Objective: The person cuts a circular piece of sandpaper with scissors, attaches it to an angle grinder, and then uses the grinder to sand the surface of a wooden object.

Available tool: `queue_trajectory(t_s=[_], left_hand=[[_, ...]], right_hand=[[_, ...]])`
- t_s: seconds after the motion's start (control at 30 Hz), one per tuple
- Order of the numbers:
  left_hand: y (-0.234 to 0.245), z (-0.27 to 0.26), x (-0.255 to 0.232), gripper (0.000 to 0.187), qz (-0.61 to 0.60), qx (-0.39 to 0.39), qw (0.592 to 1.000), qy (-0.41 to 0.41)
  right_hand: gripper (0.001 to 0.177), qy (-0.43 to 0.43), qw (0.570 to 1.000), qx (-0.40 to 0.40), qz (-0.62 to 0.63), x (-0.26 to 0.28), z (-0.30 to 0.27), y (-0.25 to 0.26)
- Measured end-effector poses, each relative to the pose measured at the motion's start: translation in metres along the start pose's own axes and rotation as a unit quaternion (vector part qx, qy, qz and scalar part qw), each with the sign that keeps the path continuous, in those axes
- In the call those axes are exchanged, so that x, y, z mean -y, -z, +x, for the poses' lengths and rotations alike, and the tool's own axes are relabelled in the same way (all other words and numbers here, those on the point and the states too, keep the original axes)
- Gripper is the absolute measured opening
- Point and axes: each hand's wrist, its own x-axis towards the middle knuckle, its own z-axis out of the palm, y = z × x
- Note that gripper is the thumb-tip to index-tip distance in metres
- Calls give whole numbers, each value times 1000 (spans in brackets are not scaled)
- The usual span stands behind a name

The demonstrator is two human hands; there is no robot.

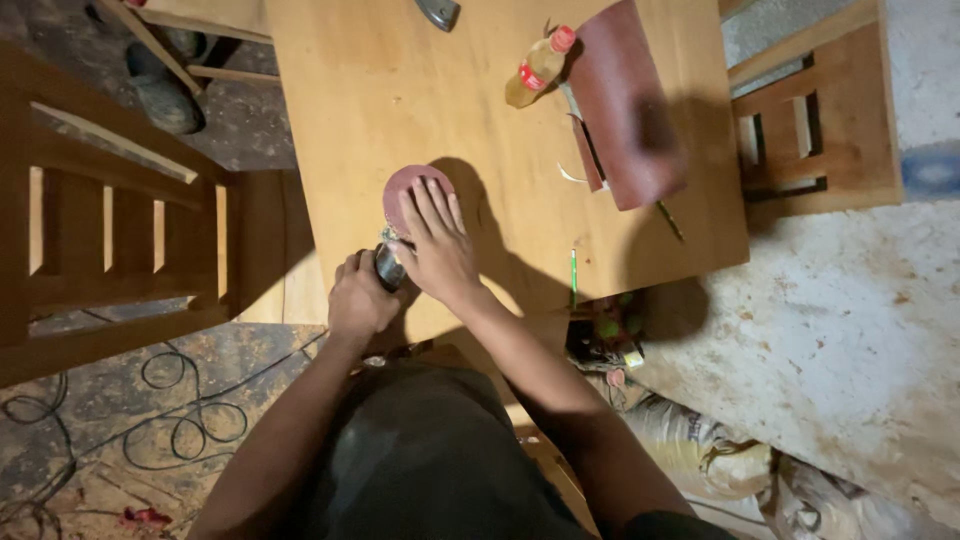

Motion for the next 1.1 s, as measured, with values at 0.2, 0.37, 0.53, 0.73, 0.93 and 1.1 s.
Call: queue_trajectory(t_s=[0.2,0.37,0.53,0.73,0.93,1.1], left_hand=[[1,-1,-1,81,12,1,1000,2],[1,2,1,78,4,-13,1000,-7],[1,0,-1,78,14,11,1000,14],[2,2,-1,85,17,19,1000,15],[-6,3,5,78,2,-9,1000,2],[-20,-2,20,72,-33,-9,999,-9]], right_hand=[[57,-17,999,3,-42,5,-7,-1],[48,12,999,-3,-35,9,-23,11],[31,2,998,-5,55,9,-56,24],[23,-405,795,-2,451,-3,-115,19],[39,-490,491,-181,697,-70,-130,26],[45,-522,450,-227,689,-116,-93,5]])
